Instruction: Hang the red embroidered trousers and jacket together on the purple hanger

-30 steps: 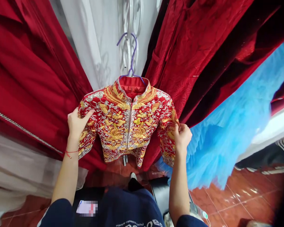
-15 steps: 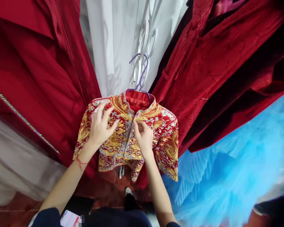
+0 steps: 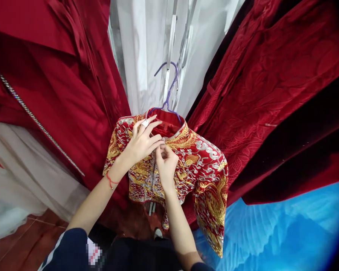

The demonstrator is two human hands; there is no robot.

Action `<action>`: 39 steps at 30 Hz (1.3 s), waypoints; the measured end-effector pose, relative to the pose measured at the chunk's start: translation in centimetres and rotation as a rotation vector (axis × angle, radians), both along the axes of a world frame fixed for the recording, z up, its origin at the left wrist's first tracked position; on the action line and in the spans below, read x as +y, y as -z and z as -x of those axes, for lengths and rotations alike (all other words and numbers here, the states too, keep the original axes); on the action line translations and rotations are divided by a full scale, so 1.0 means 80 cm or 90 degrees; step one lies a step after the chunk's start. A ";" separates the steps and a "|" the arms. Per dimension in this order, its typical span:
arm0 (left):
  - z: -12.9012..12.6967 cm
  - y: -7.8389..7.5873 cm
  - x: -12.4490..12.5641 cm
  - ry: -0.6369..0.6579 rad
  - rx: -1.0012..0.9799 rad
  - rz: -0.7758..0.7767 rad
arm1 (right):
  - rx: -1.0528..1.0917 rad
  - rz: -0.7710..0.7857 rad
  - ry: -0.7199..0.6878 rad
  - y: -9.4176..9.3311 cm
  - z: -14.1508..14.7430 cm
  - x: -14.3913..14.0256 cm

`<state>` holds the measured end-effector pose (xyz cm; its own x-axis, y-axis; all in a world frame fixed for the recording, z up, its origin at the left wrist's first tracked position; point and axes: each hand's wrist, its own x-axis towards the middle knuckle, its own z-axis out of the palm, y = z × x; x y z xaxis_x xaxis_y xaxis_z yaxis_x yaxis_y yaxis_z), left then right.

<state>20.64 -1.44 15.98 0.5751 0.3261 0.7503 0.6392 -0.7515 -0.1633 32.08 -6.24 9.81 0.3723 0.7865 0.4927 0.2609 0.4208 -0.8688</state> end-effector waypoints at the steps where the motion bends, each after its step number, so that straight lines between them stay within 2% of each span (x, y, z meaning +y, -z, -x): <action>1: 0.000 0.002 -0.001 -0.005 -0.003 0.002 | 0.016 -0.001 -0.025 0.002 0.000 0.000; 5: -0.005 0.007 -0.001 -0.031 -0.030 -0.008 | 0.100 0.017 -0.119 0.021 0.003 -0.001; 8: -0.011 0.015 0.000 -0.054 -0.073 -0.027 | 0.106 0.035 -0.127 0.056 0.004 -0.002; 11: -0.015 0.022 0.001 -0.070 -0.116 -0.016 | 0.043 0.074 -0.133 0.114 0.001 -0.007; 16: -0.020 0.038 -0.003 -0.105 -0.170 0.045 | -0.050 0.179 -0.156 0.236 -0.008 -0.034; 19: -0.031 0.063 -0.005 -0.167 -0.236 0.058 | -0.062 0.206 -0.154 0.293 -0.008 -0.047; 22: -0.044 0.099 -0.005 -0.193 -0.316 0.072 | -0.074 0.223 -0.136 0.331 -0.006 -0.049; 27: -0.055 0.158 -0.004 -0.168 -0.395 0.103 | -0.082 0.248 -0.084 0.368 0.002 -0.050; 32: -0.047 0.205 -0.009 -0.173 -0.431 0.155 | -0.078 0.275 -0.034 0.388 0.026 -0.063; 35: -0.037 0.221 -0.012 -0.156 -0.427 0.166 | -0.076 0.292 0.007 0.393 0.042 -0.068; 39: -0.023 0.223 -0.013 -0.103 -0.414 0.193 | -0.076 0.315 0.069 0.397 0.059 -0.074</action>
<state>22.46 -2.46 -1.90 -0.0281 0.6166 0.7868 0.6435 -0.5911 0.4862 27.40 -12.12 -21.98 0.4283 0.8963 0.1150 0.3892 -0.0681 -0.9186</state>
